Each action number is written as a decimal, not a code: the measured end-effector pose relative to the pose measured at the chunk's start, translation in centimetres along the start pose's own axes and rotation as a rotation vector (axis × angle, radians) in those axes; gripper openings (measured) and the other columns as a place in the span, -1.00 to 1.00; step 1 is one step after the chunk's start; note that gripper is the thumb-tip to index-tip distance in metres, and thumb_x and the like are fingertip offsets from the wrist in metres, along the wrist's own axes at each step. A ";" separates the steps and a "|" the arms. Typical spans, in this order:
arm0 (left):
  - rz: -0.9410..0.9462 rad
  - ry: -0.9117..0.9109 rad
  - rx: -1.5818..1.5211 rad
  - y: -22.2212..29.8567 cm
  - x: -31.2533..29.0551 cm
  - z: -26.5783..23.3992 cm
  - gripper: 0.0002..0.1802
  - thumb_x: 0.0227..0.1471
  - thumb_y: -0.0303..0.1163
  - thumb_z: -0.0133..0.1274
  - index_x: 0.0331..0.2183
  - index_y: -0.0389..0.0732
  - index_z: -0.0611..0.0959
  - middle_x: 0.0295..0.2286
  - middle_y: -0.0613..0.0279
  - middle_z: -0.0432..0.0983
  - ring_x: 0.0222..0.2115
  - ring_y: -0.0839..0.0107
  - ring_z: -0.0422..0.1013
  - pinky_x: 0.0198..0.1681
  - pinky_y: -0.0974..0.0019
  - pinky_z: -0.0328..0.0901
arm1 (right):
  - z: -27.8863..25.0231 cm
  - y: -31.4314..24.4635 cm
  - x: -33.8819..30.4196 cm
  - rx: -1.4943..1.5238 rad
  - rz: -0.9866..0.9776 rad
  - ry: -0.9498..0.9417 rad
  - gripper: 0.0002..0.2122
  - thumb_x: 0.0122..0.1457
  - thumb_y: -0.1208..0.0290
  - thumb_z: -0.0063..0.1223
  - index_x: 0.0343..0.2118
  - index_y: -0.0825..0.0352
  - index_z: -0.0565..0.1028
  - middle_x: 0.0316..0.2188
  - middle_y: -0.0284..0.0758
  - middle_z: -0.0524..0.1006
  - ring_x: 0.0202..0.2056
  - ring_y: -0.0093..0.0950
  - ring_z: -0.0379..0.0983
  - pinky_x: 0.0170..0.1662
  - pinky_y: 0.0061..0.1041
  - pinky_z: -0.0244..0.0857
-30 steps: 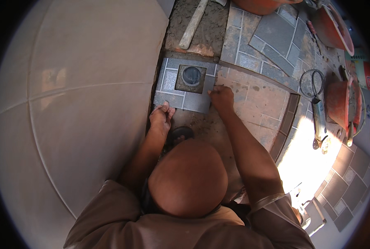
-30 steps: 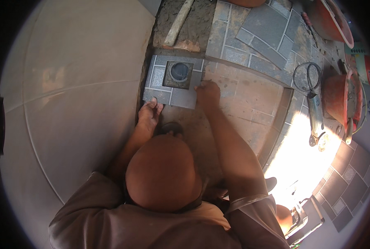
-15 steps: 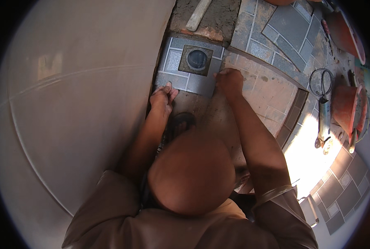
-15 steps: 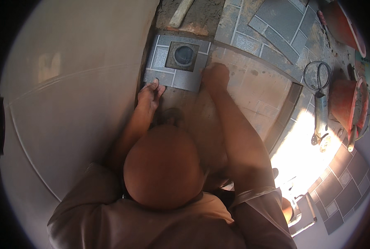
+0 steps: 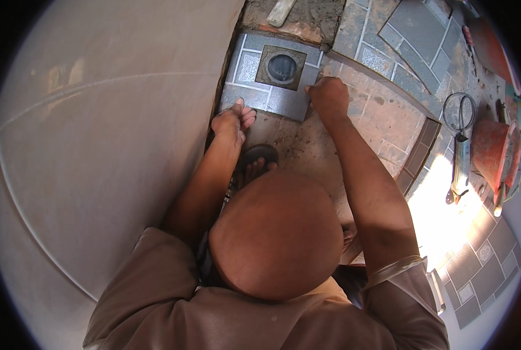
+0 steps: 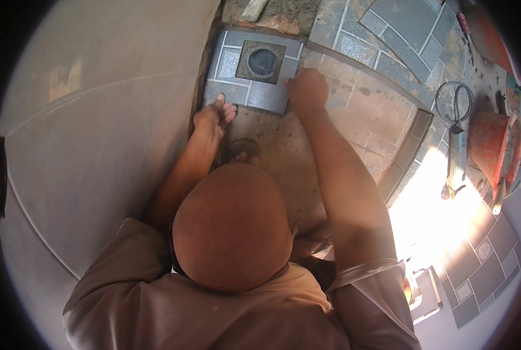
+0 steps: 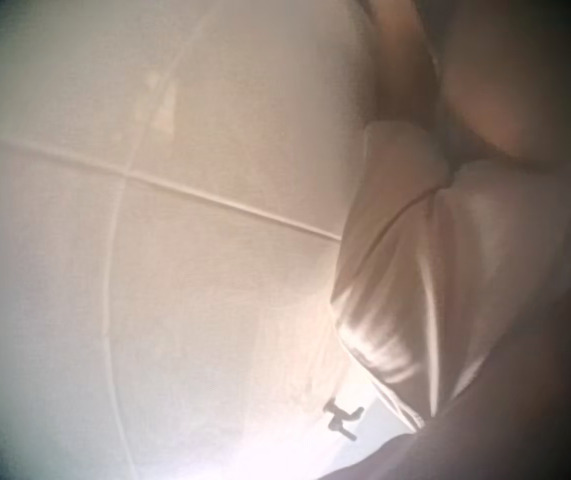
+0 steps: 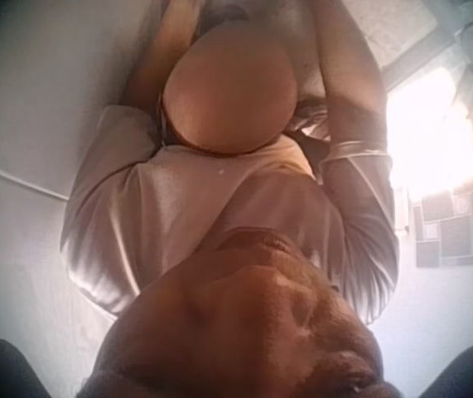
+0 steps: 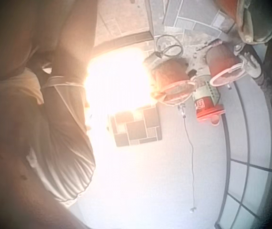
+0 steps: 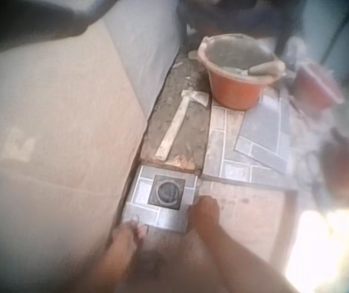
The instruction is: The person kneels on the floor and applies cement to the back of a square tile using a trowel. They then place the tile into a pre-cut hole in the floor, aligning it with the surrounding tiles. The person uses a hammer to tap the tile into place and adjusts a drain cover over the opening.
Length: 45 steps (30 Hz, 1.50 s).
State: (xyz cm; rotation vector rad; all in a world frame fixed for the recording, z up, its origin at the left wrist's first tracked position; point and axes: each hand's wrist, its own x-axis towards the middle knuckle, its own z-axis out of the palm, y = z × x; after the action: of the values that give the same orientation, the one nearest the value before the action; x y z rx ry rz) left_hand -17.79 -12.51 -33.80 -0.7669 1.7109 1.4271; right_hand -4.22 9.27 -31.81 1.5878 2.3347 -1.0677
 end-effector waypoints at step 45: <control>1.334 -0.309 1.457 -0.2 -0.2 0.9 -0.20 0.16 -0.20 0.28 0.39 0.20 0.43 0.41 0.37 0.25 0.50 -0.20 -0.14 0.42 -0.63 -0.22 | 1.5 2.3 0.2 0.183 -0.003 -0.094 -0.72 0.12 0.35 0.46 -0.14 0.31 0.66 -0.27 -0.05 0.71 -0.12 -0.04 0.67 -0.01 -0.13 0.54</control>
State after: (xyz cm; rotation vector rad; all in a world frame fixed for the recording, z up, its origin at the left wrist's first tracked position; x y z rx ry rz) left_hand -17.42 -11.71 -33.81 1.4864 2.3505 0.4130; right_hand -2.72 8.97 -34.16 1.5544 2.2357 -1.3607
